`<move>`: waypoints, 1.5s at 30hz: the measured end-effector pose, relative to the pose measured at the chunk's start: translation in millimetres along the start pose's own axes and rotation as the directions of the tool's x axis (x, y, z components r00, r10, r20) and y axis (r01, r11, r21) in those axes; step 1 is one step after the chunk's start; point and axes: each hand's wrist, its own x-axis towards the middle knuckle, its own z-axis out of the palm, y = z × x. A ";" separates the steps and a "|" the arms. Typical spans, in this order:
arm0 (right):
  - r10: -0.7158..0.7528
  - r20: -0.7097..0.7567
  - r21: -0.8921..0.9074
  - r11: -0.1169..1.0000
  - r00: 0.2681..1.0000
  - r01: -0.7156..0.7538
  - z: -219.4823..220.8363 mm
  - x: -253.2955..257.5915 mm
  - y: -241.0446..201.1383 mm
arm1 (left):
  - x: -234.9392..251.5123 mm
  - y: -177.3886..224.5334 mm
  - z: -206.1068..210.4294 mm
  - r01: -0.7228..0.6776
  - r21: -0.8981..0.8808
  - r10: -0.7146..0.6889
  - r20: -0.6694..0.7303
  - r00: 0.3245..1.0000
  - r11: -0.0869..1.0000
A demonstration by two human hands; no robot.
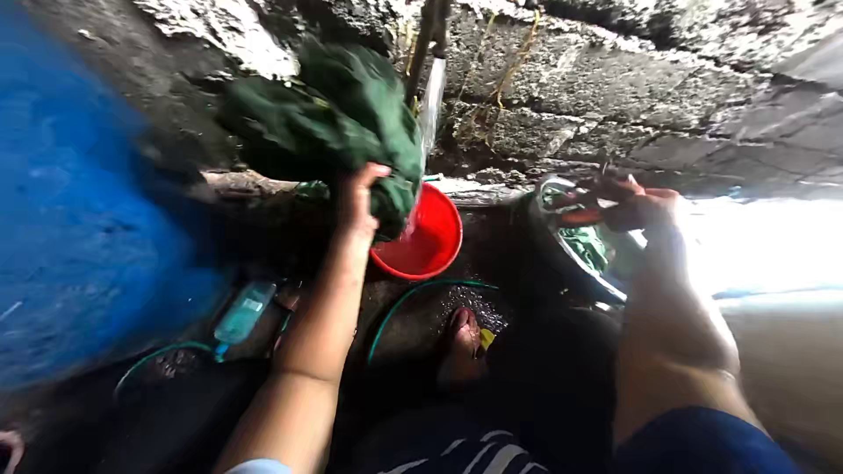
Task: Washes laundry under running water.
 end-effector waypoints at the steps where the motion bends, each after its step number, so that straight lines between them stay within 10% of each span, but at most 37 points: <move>1: -0.051 -0.050 -0.023 0.999 0.997 0.050 11.3 3.7 13.6 | 5.1 -24.0 -0.9 0.090 0.165 -0.102 0.068 0.992 0.982; 4: -0.140 0.055 -0.171 0.974 0.989 0.148 45.6 1.5 -1.5 | 20.4 -75.8 -26.8 0.054 0.818 -0.475 0.278 0.835 0.573; 6: -0.274 0.169 -0.226 0.924 0.947 0.308 77.1 -19.6 -43.7 | 37.7 -92.8 -44.6 -0.058 0.937 -0.623 0.274 0.733 0.344; 8: -0.422 0.351 -0.210 0.835 0.836 0.509 113.2 -47.4 -79.4 | 51.9 -85.3 -64.1 0.052 0.907 -0.564 0.214 0.798 0.418; 10: -0.566 0.478 -0.110 0.721 0.672 0.685 161.3 -74.2 -104.0 | 69.2 -71.3 -89.9 0.146 0.815 -0.290 0.028 0.957 0.560; 12: -0.634 0.581 0.040 0.648 0.510 0.760 213.7 -116.4 -126.6 | 85.7 -72.8 -128.7 0.163 0.733 0.036 -0.248 0.968 0.661; 15: -0.587 0.712 0.087 0.619 0.385 0.781 292.4 -188.9 -144.5 | 86.4 -108.3 -190.3 0.341 0.554 0.147 -0.657 0.740 0.760; 20: -0.433 0.688 -0.019 0.791 0.582 0.611 386.2 -262.6 -144.7 | 57.0 -172.8 -210.2 0.572 0.059 -0.236 -0.872 0.428 0.818; 29: -0.593 0.431 0.043 0.766 0.680 0.641 317.8 -228.9 -73.3 | 59.3 -171.1 -206.2 0.342 -0.359 -0.491 -0.723 0.487 0.868; 31: -0.407 0.534 -0.148 0.818 0.741 0.556 310.4 -220.1 -56.4 | 66.8 -163.6 -203.8 0.288 -0.391 -0.485 -0.690 0.538 0.874; 34: -0.027 0.812 -0.366 0.754 0.583 0.545 313.7 -200.4 -42.6 | 68.4 -150.5 -196.9 0.281 -0.388 -0.475 -0.628 0.616 0.878; 39: -0.144 0.816 -0.234 0.804 0.560 0.547 273.6 -188.1 -63.5 | 85.5 -90.9 -163.7 0.106 -0.248 -0.217 -0.477 0.852 0.963; 45: -0.398 0.602 0.159 0.909 0.692 0.385 210.8 -190.7 -101.4 | 24.3 2.1 -39.6 -0.022 -0.082 0.032 0.121 0.992 0.996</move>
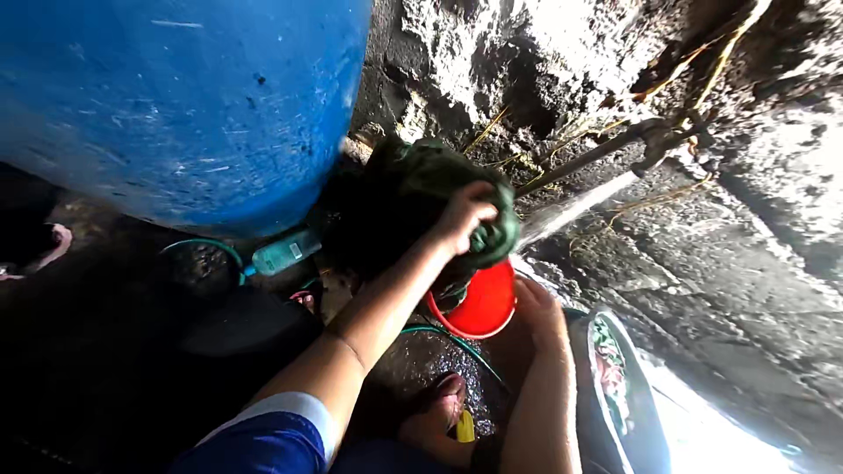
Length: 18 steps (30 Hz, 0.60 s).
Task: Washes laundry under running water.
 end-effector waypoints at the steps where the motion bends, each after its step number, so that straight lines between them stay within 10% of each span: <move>1: -0.045 -0.091 0.098 0.994 0.995 0.054 -9.0 -4.4 -10.6 | -10.9 -6.6 17.5 0.036 0.022 -0.039 0.144 0.989 0.999; 5: -0.119 -0.361 0.145 0.973 0.925 0.182 -36.5 -8.9 -40.3 | -14.6 -69.9 38.7 0.091 0.369 -0.295 0.544 0.785 0.925; 7: -0.199 -0.341 -0.062 0.980 0.919 0.189 -36.5 -4.6 -42.9 | -9.7 -93.5 29.1 -0.046 0.702 -0.495 0.546 0.676 0.711; 10: -0.192 -0.108 -0.271 0.950 0.975 0.157 -12.4 6.4 -46.8 | -0.7 -87.1 9.9 -0.065 0.918 -0.667 0.332 0.667 0.391; 14: 0.018 0.365 -0.397 0.907 0.931 0.138 43.4 42.5 -17.6 | 36.1 -67.2 -42.6 0.181 0.839 -0.297 -0.025 0.955 0.513; 18: 0.178 0.513 -0.478 0.872 0.840 0.107 127.2 69.4 47.9 | 57.2 -95.9 -118.8 0.440 0.588 -0.042 -0.567 0.823 0.679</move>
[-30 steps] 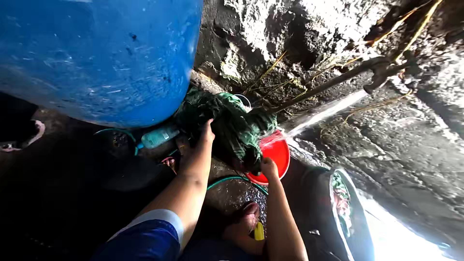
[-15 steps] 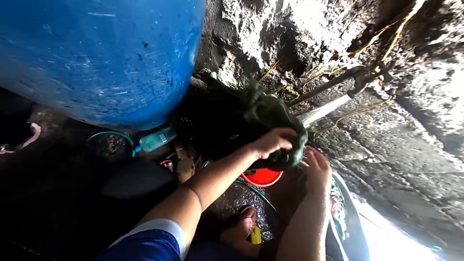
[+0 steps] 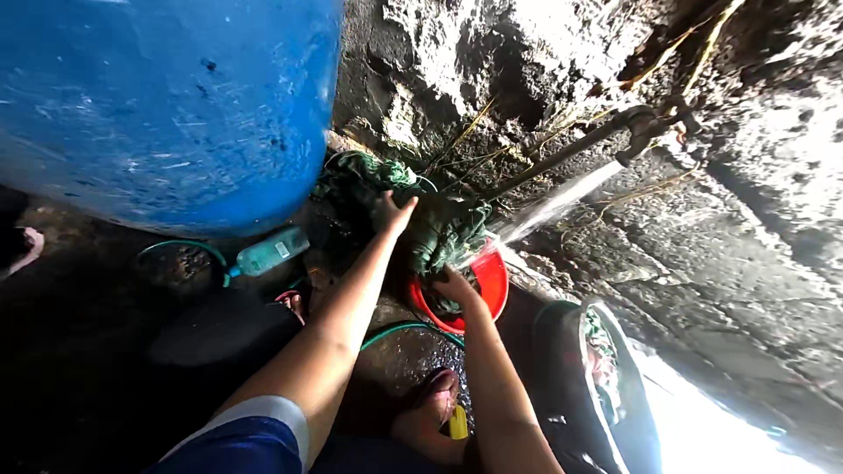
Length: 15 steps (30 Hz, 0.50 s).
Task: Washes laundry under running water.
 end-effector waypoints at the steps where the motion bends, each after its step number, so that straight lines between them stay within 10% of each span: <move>1: 0.051 0.030 -0.026 0.998 0.998 -0.050 13.3 7.4 1.0 | 5.5 -21.5 1.3 0.138 -0.085 -0.141 -0.028 0.990 0.987; 7: 0.136 0.146 0.071 0.987 0.980 -0.148 33.7 15.6 14.5 | -2.7 -77.6 35.5 0.506 -0.543 -0.459 0.233 0.857 0.670; 15: -0.044 0.113 0.117 0.993 0.993 0.031 29.0 -1.4 27.6 | 0.0 18.5 27.5 0.213 -0.696 -0.153 0.148 0.977 0.685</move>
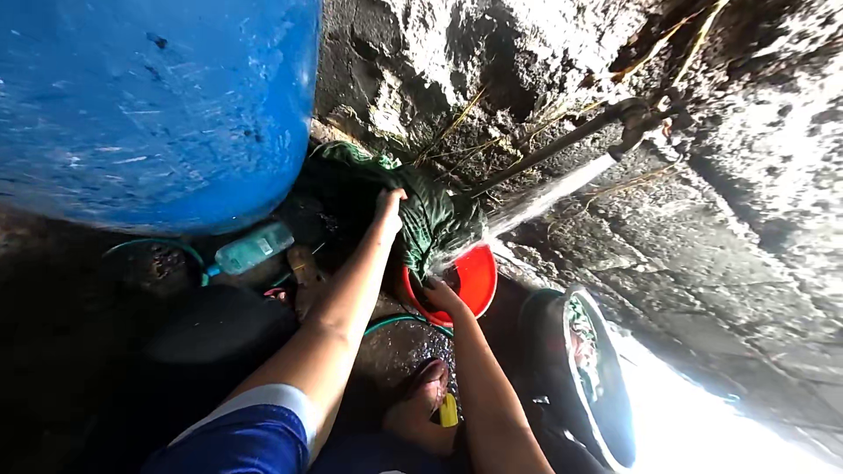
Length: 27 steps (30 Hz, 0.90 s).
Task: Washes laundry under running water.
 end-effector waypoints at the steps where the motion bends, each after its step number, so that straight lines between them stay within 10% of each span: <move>1: 0.005 -0.003 0.025 1.000 1.000 -0.005 -5.7 -8.6 -0.2 | -6.9 5.3 4.3 -0.038 0.038 0.037 0.029 0.999 0.999; 6: 0.017 -0.219 0.087 0.996 0.976 0.002 -55.0 -76.4 -12.7 | -79.9 0.0 27.3 -0.267 0.247 0.136 0.444 0.886 0.932; 11: 0.194 -0.498 -0.123 0.949 0.845 -0.290 -105.1 -159.3 -74.0 | -127.6 -59.0 41.7 -0.326 0.466 -0.189 0.765 0.616 0.822; 17: -0.050 -0.467 -0.113 0.994 0.883 -0.003 -82.6 -100.2 -93.4 | -112.9 -49.4 25.8 -0.722 0.687 -0.720 0.464 0.517 -0.076; 20: 0.014 -0.289 -0.043 0.999 0.957 -0.028 -53.7 -32.5 -60.1 | -90.8 11.0 13.2 -0.635 0.756 -0.559 0.601 0.571 0.163; 22: 0.106 -0.232 -0.035 0.993 0.967 -0.117 -29.4 -0.7 -34.6 | -54.5 32.6 -4.5 -0.440 0.799 -0.209 0.552 0.807 0.411; 25: 0.195 -0.189 0.006 0.980 0.962 -0.198 -7.9 16.6 -29.2 | 3.8 13.2 -41.0 -0.121 0.777 0.189 0.003 0.982 0.618; 27: 0.190 -0.154 -0.009 0.981 0.970 -0.193 -1.1 26.9 -26.8 | 13.8 -32.1 -73.5 0.115 0.597 0.031 -0.229 0.973 0.794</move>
